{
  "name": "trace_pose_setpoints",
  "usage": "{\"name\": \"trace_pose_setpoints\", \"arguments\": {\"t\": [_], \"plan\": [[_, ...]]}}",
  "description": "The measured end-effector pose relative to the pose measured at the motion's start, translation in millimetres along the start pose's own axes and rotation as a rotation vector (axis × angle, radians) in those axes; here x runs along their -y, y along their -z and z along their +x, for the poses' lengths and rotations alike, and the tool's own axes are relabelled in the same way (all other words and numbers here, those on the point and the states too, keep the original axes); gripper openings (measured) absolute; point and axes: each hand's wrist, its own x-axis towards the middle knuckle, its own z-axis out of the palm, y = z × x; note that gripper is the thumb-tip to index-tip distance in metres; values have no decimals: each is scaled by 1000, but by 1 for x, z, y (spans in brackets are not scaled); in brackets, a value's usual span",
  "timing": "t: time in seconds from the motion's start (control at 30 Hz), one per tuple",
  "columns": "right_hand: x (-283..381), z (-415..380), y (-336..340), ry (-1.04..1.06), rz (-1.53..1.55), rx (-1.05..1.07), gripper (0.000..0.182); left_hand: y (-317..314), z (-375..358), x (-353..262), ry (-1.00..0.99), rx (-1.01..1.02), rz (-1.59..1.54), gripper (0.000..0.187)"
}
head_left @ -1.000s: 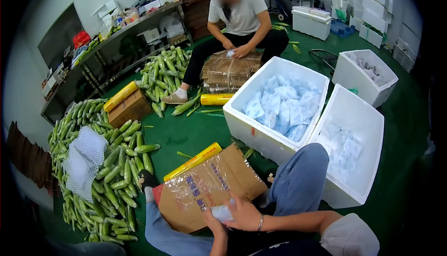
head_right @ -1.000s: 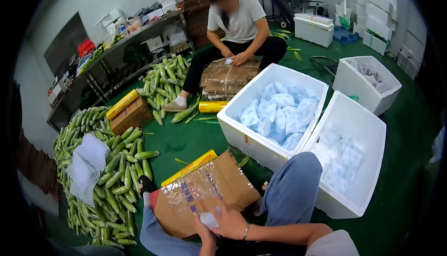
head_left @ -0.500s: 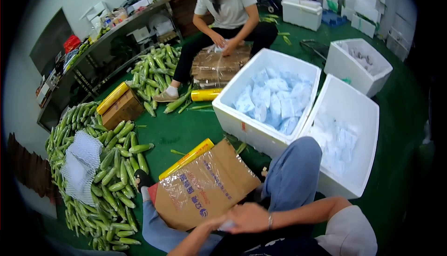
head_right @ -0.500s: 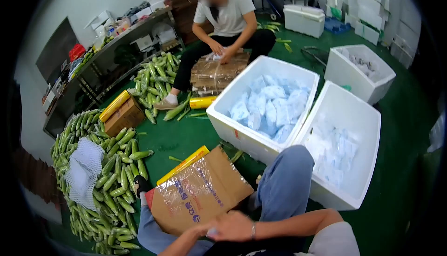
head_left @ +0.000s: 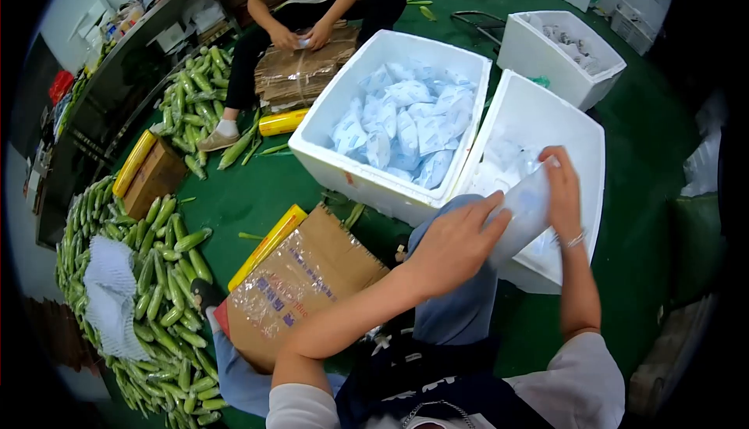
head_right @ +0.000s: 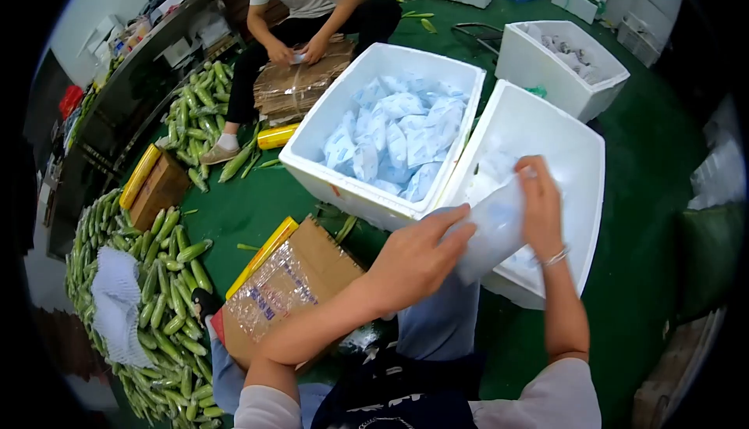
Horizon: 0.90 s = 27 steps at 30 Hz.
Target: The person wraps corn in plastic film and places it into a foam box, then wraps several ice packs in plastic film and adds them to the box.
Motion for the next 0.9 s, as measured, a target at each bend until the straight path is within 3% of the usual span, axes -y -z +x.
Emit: {"name": "trace_pose_setpoints", "arguments": {"t": [0.03,0.1,0.13,0.17,0.2,0.23,0.27,0.33,0.37,0.4,0.43,0.47,0.5,0.53,0.6,0.63,0.73,0.8,0.87,0.9], "plan": [[-32,18,17,-24,-77,9,22,7,3,5,13,-18,-23,26],[-105,42,42,-48,-157,24,23,11,-39,22,290,-19,-159,24],[-145,55,49,-153,-431,184,23,24,-59,26,544,9,-241,23],[-168,66,45,-256,-705,344,24,27,-93,40,660,-46,-225,22],[-174,72,30,-241,-704,344,24,33,-131,52,773,-57,-140,19],[-174,82,8,-237,-714,428,27,39,-164,54,937,-164,-180,16],[-171,93,-18,-227,-720,516,31,46,-204,61,1054,-139,-75,15],[-161,121,-88,-48,-544,252,36,71,-258,55,1203,-72,100,14],[-163,136,-125,7,-647,257,41,84,-276,45,1254,-75,167,13],[-168,152,-163,57,-757,258,46,96,-295,29,1347,-220,108,12],[-167,171,-212,-41,-901,385,53,108,-313,20,1422,-385,49,11],[-170,179,-241,-162,-1063,523,60,116,-333,14,1412,-355,135,11],[-163,189,-253,-278,-1103,898,70,122,-350,8,1402,-324,219,11],[-169,186,-267,-267,-1095,890,70,125,-362,2,1395,-335,231,11],[-175,167,-287,-440,-1445,406,102,131,-381,-13,1439,-361,313,11],[-166,168,-280,-460,-1431,520,110,129,-391,-18,1461,-412,267,11],[-180,168,-285,-355,-1444,473,111,120,-412,-24,1500,-354,300,11],[-153,162,-265,-350,-1326,401,111,122,-395,-29,1510,-385,241,11],[-126,161,-236,-253,-1039,291,102,123,-380,-34,1522,-407,176,11],[-96,161,-215,-324,-867,317,112,123,-375,-35,1534,-470,64,12]]}}
